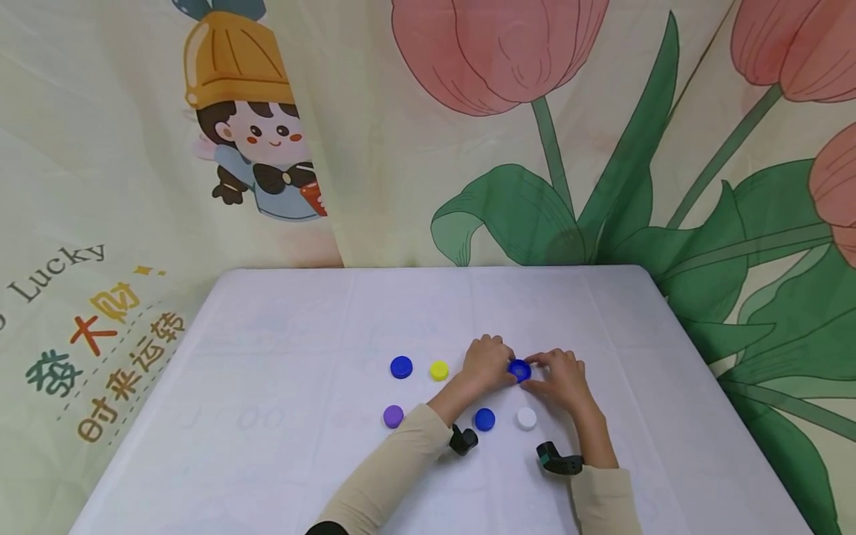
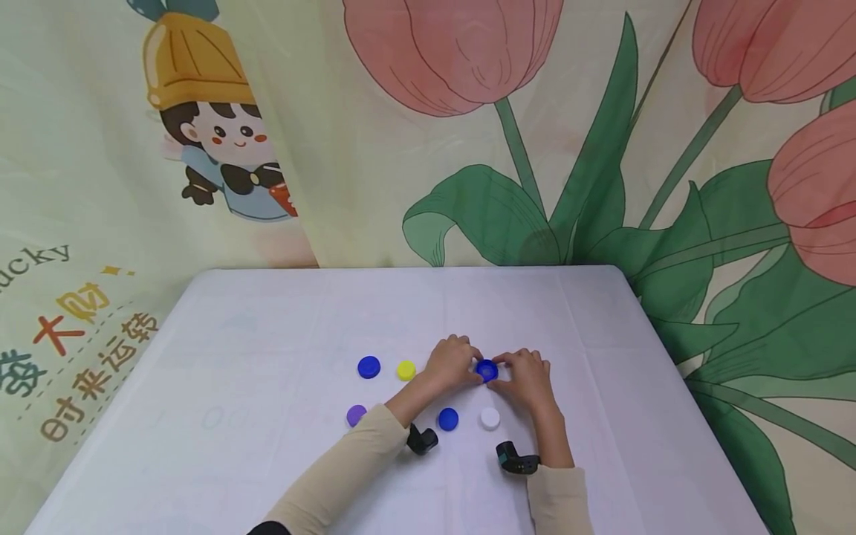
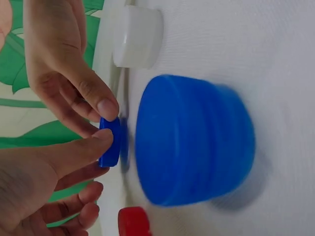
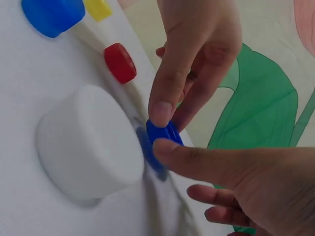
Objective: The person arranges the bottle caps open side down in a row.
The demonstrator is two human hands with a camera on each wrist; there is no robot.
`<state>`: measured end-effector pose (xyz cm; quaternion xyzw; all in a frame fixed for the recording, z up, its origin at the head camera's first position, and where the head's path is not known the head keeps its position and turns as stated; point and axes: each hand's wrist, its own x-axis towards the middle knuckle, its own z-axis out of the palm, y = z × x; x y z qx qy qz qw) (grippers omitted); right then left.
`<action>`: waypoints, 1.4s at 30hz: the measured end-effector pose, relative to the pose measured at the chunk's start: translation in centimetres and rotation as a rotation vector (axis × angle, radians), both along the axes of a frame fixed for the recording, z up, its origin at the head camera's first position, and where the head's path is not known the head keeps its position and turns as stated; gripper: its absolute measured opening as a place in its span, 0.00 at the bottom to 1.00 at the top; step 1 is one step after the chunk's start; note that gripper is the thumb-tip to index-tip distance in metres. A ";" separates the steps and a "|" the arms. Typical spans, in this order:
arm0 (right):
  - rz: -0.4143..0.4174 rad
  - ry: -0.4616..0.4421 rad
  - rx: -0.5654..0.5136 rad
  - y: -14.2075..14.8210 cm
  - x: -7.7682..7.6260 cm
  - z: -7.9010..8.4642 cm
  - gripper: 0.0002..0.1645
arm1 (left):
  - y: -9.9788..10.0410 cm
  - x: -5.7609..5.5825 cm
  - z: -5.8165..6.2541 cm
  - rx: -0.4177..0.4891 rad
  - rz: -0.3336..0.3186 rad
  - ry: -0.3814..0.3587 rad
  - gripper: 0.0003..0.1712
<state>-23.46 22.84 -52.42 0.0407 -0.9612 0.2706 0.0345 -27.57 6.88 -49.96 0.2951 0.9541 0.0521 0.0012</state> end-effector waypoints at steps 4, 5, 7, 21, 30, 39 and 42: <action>0.037 0.051 -0.091 0.4 0.2 0.7 0.23 | -0.9 -0.1 1.0 0.120 -0.035 -0.024 0.21; 0.045 0.068 -0.119 0.4 0.2 1.0 0.23 | -1.2 -0.1 1.3 0.154 -0.048 -0.034 0.21; 0.057 0.104 -0.169 0.5 0.4 1.9 0.24 | -1.9 -0.1 2.2 0.228 -0.070 -0.061 0.22; 0.152 0.403 -0.385 -0.7 2.8 8.1 0.24 | -5.8 2.7 8.0 0.752 -0.173 -0.100 0.24; 0.204 0.461 -0.402 -1.3 3.7 9.4 0.24 | -6.7 3.9 8.7 0.823 -0.193 -0.068 0.23; 0.212 0.456 -0.419 -1.5 3.7 9.3 0.24 | -7.1 3.9 9.1 0.965 0.042 -0.551 0.18; 0.212 0.454 -0.425 -1.6 3.7 9.2 0.25 | -7.1 3.4 8.4 0.968 0.140 -0.734 0.20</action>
